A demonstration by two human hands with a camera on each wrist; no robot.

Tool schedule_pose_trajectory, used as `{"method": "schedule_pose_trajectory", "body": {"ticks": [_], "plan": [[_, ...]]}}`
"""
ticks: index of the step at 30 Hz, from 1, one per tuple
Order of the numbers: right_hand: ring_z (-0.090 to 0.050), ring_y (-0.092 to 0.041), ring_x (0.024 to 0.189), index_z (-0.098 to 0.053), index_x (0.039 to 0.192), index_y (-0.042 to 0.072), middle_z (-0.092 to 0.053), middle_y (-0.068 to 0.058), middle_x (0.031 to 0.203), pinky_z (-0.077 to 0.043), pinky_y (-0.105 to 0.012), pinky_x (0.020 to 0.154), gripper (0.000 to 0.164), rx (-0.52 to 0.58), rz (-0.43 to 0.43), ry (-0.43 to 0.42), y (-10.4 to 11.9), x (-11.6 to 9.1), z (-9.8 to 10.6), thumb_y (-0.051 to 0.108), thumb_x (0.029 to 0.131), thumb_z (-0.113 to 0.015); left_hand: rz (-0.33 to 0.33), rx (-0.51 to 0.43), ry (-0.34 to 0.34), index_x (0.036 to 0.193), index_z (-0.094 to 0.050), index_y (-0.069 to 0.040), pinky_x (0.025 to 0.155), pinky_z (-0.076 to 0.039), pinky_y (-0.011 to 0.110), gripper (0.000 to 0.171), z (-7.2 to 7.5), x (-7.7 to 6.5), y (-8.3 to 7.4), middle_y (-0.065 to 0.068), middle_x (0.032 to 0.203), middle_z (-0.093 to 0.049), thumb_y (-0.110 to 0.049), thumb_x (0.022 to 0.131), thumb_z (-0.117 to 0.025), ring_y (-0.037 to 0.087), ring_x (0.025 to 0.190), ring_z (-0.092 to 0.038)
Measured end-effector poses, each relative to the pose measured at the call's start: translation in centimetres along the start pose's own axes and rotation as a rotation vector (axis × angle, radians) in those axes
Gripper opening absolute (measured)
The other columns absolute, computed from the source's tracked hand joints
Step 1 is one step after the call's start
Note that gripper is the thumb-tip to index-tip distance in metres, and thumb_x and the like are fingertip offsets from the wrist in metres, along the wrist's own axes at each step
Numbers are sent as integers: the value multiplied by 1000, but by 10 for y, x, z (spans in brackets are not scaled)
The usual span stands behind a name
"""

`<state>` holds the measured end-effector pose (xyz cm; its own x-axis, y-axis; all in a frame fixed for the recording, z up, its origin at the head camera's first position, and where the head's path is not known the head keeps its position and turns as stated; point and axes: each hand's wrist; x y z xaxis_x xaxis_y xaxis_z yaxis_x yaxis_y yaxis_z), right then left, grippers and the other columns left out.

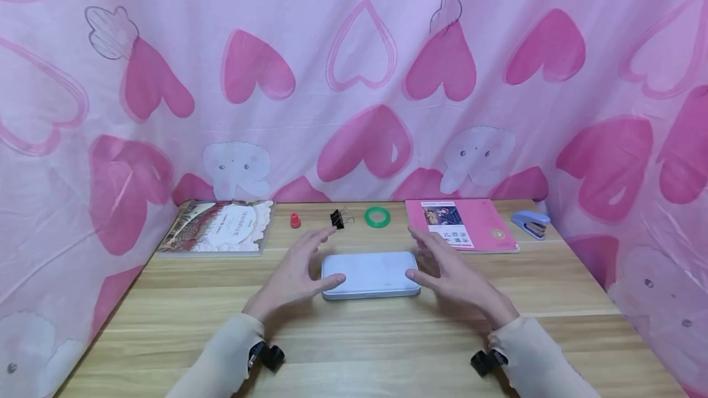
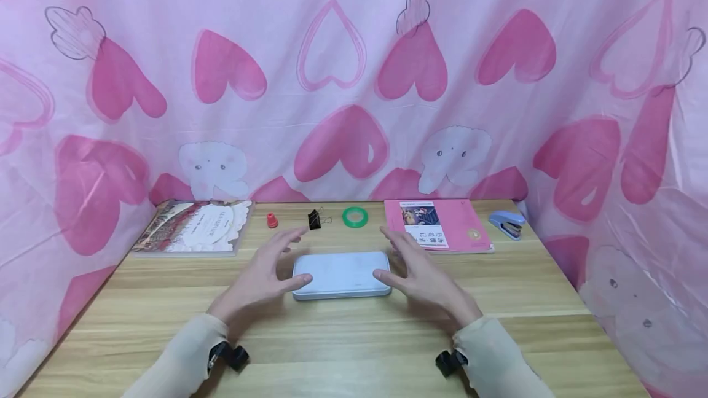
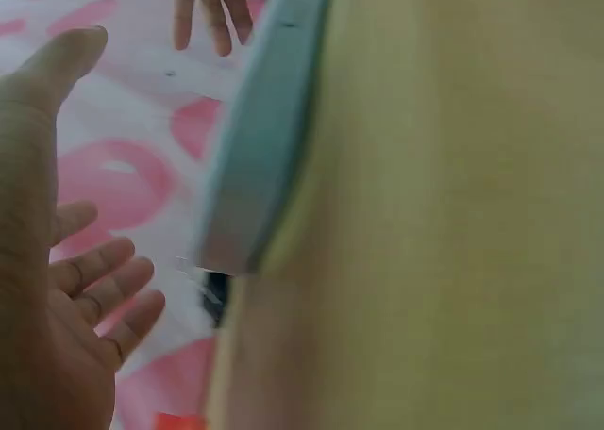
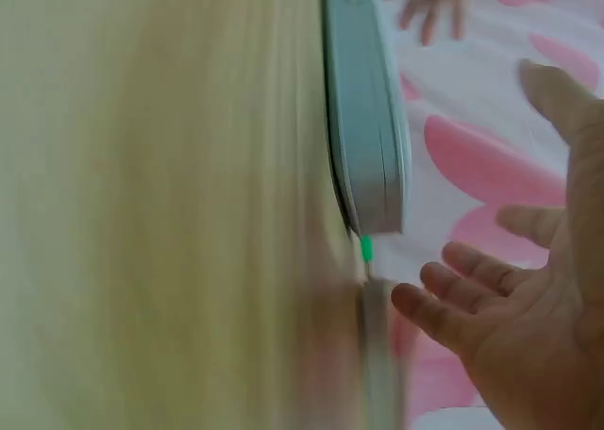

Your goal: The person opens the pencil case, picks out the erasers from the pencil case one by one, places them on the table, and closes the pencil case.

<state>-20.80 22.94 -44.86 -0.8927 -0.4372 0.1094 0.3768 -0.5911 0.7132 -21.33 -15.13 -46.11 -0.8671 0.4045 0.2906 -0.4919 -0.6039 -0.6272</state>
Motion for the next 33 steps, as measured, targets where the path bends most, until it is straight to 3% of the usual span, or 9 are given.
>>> {"method": "schedule_pose_trajectory", "body": {"ticks": [4,11,14,19,22,24,27,30,33], "plan": [[-57,-35,149,-36,174,26,-48,-9,171,-43,-63,124,93,107,-12,39,-14,0,-9,50,99,-85,-7,-28,11,167,-49,-28,124,-43,64,91,-14,-5,10,-2,165,-53,-59,91,-87,29,150,-54],[-30,-43,166,-46,170,25,-40,-13,177,-28,-72,129,98,-56,20,22,-27,0,-24,59,90,-90,-28,-10,70,162,-57,-16,127,-42,53,98,-31,-4,24,1,157,-60,-59,82,-95,23,148,-55],[-32,-44,165,-48,169,26,-41,-14,176,-30,-71,129,100,-56,13,6,-30,1,-27,58,86,-94,-17,-16,70,162,-58,-16,126,-44,51,104,-32,-4,25,0,155,-62,-59,77,-100,22,145,-56],[-60,-26,141,-58,160,26,-58,-2,162,-46,-61,122,99,-50,11,-29,-33,7,-28,61,77,-99,8,4,60,160,-60,-17,125,-45,52,105,-31,-5,24,1,155,-63,-60,73,-102,23,145,-57],[-65,-15,120,-66,152,25,-67,5,146,-55,-50,112,97,-41,-2,-38,-33,11,-26,62,70,-103,29,26,72,160,-60,-18,124,-45,54,104,-31,-5,21,3,154,-62,-59,73,-102,26,145,-57],[-65,-15,115,-69,148,25,-70,7,137,-57,-42,106,95,-31,-18,-34,-32,14,-24,61,67,-105,38,37,78,159,-61,-18,123,-46,55,103,-31,-4,19,4,153,-62,-58,74,-102,27,143,-57],[-65,-18,107,-75,140,21,-72,3,127,-57,-33,95,76,45,-30,-38,-33,18,-20,48,76,-104,34,29,83,160,-60,-19,121,-47,56,104,-30,-4,18,4,152,-62,-55,73,-103,26,139,-58],[-64,-23,103,-78,131,18,-73,-1,120,-54,-31,90,51,112,-45,-45,-33,22,-17,40,88,-96,34,-8,87,161,-56,-21,119,-48,55,108,-30,-3,19,1,149,-63,-53,71,-105,22,135,-59],[-63,-24,104,-78,126,19,-76,-2,116,-52,-35,92,38,154,-97,-52,-30,27,-17,47,101,-82,56,-86,67,166,-44,-27,117,-49,55,122,-31,-3,21,-3,142,-64,-49,65,-109,19,127,-62]]}}
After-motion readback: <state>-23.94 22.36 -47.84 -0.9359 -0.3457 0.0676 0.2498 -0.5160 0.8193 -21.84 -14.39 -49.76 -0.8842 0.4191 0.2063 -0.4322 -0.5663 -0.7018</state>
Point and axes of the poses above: each hand's wrist, its own x-axis towards the middle knuckle, its own z-axis out of the back of the hand, y = z × x
